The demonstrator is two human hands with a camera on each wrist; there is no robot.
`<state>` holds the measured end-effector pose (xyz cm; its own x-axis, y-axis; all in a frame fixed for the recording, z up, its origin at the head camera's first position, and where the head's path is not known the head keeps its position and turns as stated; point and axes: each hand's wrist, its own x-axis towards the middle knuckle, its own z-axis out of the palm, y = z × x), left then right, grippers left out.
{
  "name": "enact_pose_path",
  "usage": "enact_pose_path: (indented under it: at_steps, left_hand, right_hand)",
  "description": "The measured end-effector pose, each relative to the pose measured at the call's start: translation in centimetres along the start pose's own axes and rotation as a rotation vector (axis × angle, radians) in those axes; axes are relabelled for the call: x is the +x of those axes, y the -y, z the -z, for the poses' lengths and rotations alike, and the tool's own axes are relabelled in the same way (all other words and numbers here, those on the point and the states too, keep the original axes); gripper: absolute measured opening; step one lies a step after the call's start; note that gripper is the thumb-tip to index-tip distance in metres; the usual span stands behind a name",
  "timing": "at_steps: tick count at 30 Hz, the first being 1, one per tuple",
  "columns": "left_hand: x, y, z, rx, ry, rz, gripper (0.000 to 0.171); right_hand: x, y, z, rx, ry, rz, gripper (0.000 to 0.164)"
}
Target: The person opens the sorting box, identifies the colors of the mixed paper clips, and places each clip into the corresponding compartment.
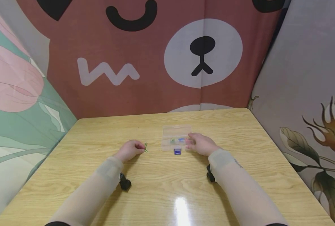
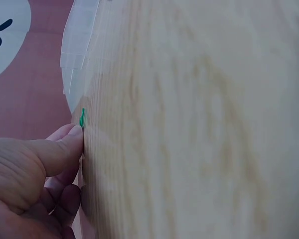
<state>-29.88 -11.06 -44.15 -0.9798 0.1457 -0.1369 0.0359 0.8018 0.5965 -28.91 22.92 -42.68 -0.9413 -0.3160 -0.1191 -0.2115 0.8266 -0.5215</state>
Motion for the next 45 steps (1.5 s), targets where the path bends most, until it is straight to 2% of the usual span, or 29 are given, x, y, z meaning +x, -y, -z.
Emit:
enact_pose_path:
  at_steps: [16,25,36,45]
  left_hand:
    - [-0.02,-0.11,0.17,0.024,0.007,-0.021,0.007]
    - [0.01,0.03,0.11,0.006,0.003,-0.011,0.006]
    - [0.04,0.1,-0.05,-0.015,0.002,-0.049,0.009]
    - [0.23,0.13,-0.2,-0.073,-0.005,-0.049,0.009]
  right_hand:
    - [0.22,-0.15,-0.14,-0.016,-0.007,0.006,0.07]
    - [0.06,-0.04,-0.06,-0.01,-0.005,0.008,0.07]
    - [0.19,-0.22,-0.17,-0.009,-0.004,0.002,0.071]
    - [0.21,-0.2,-0.15,-0.008,-0.001,-0.005,0.071]
